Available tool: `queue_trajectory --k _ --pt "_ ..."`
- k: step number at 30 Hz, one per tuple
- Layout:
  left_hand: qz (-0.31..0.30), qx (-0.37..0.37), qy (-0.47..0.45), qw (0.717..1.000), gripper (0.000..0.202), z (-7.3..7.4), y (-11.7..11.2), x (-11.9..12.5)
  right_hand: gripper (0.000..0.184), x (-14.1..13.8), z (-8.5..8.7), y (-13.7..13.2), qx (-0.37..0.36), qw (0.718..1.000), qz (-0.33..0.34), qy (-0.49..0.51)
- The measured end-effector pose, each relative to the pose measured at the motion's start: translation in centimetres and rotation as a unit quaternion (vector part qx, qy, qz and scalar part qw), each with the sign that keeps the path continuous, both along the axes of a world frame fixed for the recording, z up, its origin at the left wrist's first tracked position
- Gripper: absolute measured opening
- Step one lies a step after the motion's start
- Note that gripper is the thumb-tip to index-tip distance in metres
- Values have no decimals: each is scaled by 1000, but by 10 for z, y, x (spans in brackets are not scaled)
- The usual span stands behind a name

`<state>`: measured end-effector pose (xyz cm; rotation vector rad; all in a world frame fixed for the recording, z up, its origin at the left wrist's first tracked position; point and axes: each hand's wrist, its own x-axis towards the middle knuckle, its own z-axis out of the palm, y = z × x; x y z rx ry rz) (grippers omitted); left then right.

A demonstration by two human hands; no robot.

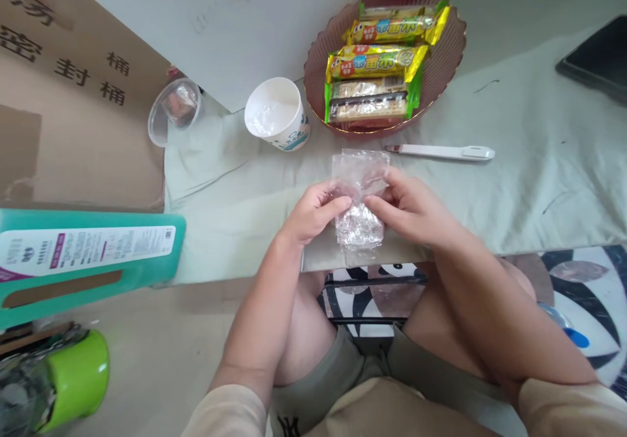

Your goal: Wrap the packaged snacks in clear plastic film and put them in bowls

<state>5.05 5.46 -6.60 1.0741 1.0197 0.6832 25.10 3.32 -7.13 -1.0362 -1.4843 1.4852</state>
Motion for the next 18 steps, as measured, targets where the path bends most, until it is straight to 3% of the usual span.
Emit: queue_trajectory --k 4,7,9,11,13,16,18 --pt "39 72 0 997 22 5 2 -2 9 8 3 3 22 998 -19 47" --pt "37 63 -36 997 34 9 3 -2 20 13 12 3 57 997 5 59" --pt "25 56 -20 998 42 11 1 1 20 13 14 2 103 994 13 22" --pt "25 82 32 996 35 12 -3 5 9 11 12 0 152 988 -6 -38" --pt "53 123 83 988 32 15 -5 7 22 9 6 0 174 982 -37 -63" --pt "176 219 153 948 44 31 6 -3 46 11 0 1 169 982 -69 -39" --pt "272 311 242 878 35 50 26 -16 43 15 -1 2 163 982 -89 -27"
